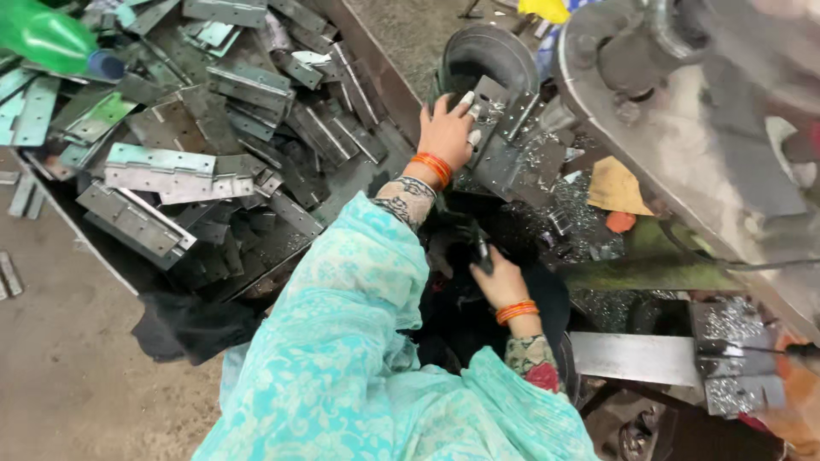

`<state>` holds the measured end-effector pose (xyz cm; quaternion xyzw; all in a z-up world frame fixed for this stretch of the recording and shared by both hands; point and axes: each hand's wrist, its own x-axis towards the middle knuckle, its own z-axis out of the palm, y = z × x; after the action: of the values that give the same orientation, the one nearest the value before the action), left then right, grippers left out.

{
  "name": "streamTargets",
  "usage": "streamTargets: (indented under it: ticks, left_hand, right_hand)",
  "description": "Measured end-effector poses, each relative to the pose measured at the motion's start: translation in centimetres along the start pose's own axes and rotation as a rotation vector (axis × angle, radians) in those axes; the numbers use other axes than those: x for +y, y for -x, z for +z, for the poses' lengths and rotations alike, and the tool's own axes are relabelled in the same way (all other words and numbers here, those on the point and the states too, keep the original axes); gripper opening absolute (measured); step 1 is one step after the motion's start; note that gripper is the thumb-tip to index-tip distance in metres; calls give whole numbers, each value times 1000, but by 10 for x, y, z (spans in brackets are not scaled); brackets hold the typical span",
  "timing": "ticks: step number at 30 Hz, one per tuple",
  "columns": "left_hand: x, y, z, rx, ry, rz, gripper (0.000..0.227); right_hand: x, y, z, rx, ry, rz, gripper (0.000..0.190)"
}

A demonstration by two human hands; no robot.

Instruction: The person operates a manual metal press machine, repeatedly picking up metal hinge components from a bin, placing them into the press, and activating the lever to process them.

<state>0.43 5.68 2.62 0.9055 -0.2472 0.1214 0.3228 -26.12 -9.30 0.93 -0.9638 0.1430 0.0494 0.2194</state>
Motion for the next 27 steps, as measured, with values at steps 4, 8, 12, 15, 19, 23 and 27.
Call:
streamTargets:
  ticks: [4, 8, 12, 15, 19, 23, 27]
  left_hand:
    - [-80, 17, -12, 71, 48, -100, 37]
    - [-160, 80, -4, -50, -231, -249, 54]
    - [-202, 109, 29, -37, -614, -152, 29]
    - [-222, 102, 57, 35, -665, -88, 21]
    - [-242, 93, 72, 31, -683, 8, 21]
    - [-243, 93, 61, 43, -541, 154, 18]
    - [-225, 80, 16, 51, -521, 264, 11]
  right_hand:
    - [-24, -8, -35, -108, 115, 50, 58]
    - [-44, -8, -41, -113, 122, 59, 62]
    - [-45, -8, -43, -105, 108, 57, 65]
    - [-43, -9, -42, -116, 96, 71, 67]
    - [-44, -9, -42, -129, 99, 90, 67]
    - [-44, -8, -41, -110, 77, 52, 70]
    - [-46, -9, -42, -134, 89, 89, 73]
